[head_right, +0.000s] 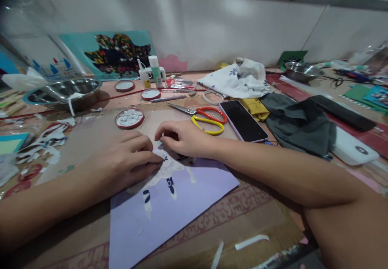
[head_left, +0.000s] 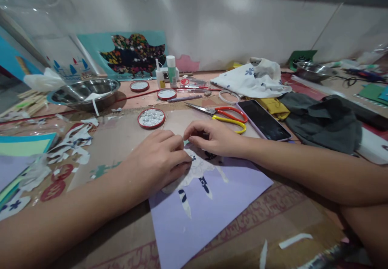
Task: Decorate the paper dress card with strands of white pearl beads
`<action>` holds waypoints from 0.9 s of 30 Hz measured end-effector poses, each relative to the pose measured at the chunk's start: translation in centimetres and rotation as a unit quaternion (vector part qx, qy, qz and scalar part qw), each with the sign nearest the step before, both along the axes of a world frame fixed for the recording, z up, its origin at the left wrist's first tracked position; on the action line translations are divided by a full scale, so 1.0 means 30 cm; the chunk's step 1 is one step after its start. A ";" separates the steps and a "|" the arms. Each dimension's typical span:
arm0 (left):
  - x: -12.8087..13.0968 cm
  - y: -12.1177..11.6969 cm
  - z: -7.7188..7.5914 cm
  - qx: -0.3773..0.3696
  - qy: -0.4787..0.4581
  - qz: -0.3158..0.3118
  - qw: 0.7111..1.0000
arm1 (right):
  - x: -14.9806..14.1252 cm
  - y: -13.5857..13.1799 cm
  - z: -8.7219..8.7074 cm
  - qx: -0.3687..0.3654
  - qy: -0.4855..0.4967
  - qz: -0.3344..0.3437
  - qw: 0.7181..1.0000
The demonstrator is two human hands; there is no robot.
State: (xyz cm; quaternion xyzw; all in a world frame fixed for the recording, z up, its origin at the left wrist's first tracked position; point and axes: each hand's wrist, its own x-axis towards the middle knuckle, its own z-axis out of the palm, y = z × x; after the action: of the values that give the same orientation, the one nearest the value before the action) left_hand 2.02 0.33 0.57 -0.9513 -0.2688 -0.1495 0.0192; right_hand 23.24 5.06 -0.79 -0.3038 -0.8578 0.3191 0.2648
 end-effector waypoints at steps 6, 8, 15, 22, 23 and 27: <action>-0.048 0.040 0.068 0.019 -0.023 0.066 0.997 | 0.000 -0.003 0.007 0.016 0.003 -0.033 0.999; -0.085 0.078 0.097 0.012 -0.025 0.099 0.995 | 0.000 -0.003 0.006 0.014 0.016 -0.042 0.999; -0.165 0.176 0.076 -0.028 0.082 0.031 0.996 | -0.003 -0.005 0.004 -0.009 0.028 -0.045 0.999; -0.167 0.182 0.052 -0.017 0.077 0.020 0.997 | -0.002 -0.003 -0.004 -0.011 0.037 -0.038 0.999; -0.167 0.184 0.054 -0.025 0.069 0.015 0.997 | -0.002 -0.003 -0.005 -0.012 0.039 -0.038 0.998; -0.160 0.191 0.069 -0.060 0.037 0.023 0.997 | -0.001 -0.006 0.001 -0.013 0.034 -0.039 0.999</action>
State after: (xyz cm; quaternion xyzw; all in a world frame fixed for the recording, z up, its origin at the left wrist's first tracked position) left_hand -2.77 6.05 2.63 -0.9492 -0.2985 -0.0968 -0.0247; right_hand 23.21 4.86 -0.77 -0.3290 -0.8317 0.3297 0.3024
